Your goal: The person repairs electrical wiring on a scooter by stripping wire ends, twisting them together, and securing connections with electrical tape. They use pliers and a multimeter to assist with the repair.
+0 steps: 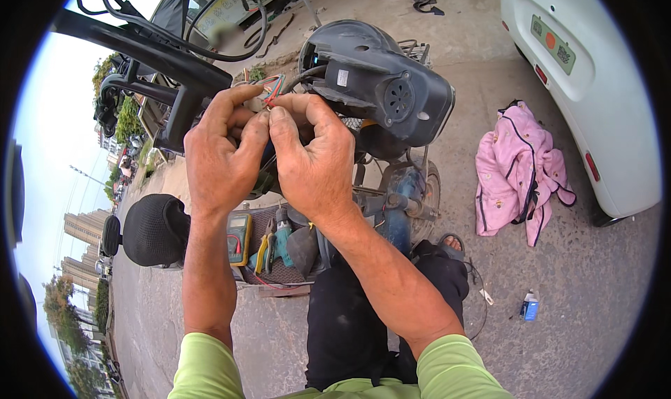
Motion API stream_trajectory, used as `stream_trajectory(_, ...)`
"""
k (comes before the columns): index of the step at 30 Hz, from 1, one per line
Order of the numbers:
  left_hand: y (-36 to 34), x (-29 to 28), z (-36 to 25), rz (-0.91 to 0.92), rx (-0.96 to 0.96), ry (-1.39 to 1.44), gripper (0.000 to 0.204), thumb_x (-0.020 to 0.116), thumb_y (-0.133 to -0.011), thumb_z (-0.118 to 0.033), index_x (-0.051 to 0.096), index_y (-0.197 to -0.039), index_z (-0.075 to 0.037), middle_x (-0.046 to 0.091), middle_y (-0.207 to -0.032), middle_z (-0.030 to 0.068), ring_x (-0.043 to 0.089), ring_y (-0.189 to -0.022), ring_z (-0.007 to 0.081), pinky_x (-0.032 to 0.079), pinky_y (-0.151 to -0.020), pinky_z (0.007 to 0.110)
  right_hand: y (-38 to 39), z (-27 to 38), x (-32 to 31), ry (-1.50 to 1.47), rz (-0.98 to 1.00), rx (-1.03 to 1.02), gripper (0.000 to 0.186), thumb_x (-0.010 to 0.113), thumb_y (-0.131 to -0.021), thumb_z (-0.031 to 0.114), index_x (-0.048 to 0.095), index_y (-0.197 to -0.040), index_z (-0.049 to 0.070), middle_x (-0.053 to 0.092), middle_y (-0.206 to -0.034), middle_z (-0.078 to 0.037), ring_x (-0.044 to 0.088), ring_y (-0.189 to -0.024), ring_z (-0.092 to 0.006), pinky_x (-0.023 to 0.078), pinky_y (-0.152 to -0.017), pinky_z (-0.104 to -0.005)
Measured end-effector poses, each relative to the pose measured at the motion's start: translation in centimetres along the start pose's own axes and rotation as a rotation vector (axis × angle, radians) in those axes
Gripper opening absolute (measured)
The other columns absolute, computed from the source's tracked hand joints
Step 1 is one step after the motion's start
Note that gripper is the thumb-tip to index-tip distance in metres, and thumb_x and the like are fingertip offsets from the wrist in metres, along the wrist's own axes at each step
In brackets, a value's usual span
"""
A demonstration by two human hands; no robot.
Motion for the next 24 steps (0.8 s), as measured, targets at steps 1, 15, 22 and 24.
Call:
stream_trajectory(1, 0.0, 0.0, 0.0, 0.003, -0.003, 0.004, 0.031, 0.067, -0.089, -0.009, 0.070, -0.119, -0.001, 0.073, -0.079, 0.0098, 0.063, -0.069, 0.0087, 0.051, -0.066, 0.027, 0.1, 0.0, 0.0, -0.001, -0.001, 0.003, 0.016, 0.064, -0.098, 0.008, 0.069, -0.106, -0.005, 0.074, -0.091, -0.009, 0.066, -0.081, -0.0103, 0.054, -0.075, -0.0292)
stream_trajectory(15, -0.1, 0.3, 1.0, -0.019, 0.077, -0.025, 0.026, 0.067, -0.094, -0.007, 0.069, -0.120, -0.001, 0.077, -0.084, 0.0112, 0.071, -0.076, 0.0122, 0.055, -0.073, 0.028, 0.5, -0.6, -0.5, -0.119, 0.050, 0.084, 0.026, 0.054, -0.098, 0.006, 0.071, -0.114, -0.005, 0.074, -0.096, -0.007, 0.063, -0.086, -0.0082, 0.051, -0.078, -0.0256)
stream_trajectory(22, -0.1, 0.7, 1.2, -0.060, 0.115, -0.043, 0.025, 0.068, -0.094, -0.006, 0.069, -0.119, -0.002, 0.075, -0.081, 0.0114, 0.069, -0.071, 0.0110, 0.054, -0.068, 0.027, 0.3, -0.8, -0.7, -0.154, 0.050, 0.100, 0.022, 0.059, -0.097, 0.005, 0.071, -0.113, -0.005, 0.074, -0.096, -0.005, 0.062, -0.083, -0.0055, 0.051, -0.075, -0.0238)
stream_trajectory(24, -0.1, 0.7, 1.2, -0.068, 0.116, -0.059, 0.025, 0.068, -0.094, -0.007, 0.069, -0.119, -0.003, 0.075, -0.080, 0.0115, 0.068, -0.068, 0.0107, 0.053, -0.066, 0.027, 0.3, -0.8, -0.5, -0.151, 0.039, 0.097, 0.020, 0.063, -0.097, 0.005, 0.071, -0.112, -0.005, 0.075, -0.096, -0.005, 0.063, -0.082, -0.0051, 0.052, -0.075, -0.0238)
Point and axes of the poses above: each hand's wrist, its own y-axis away from the middle knuckle, its own x-axis out of the palm, z = x × y, the point moved 1 cm from there along -y, towards the middle knuckle
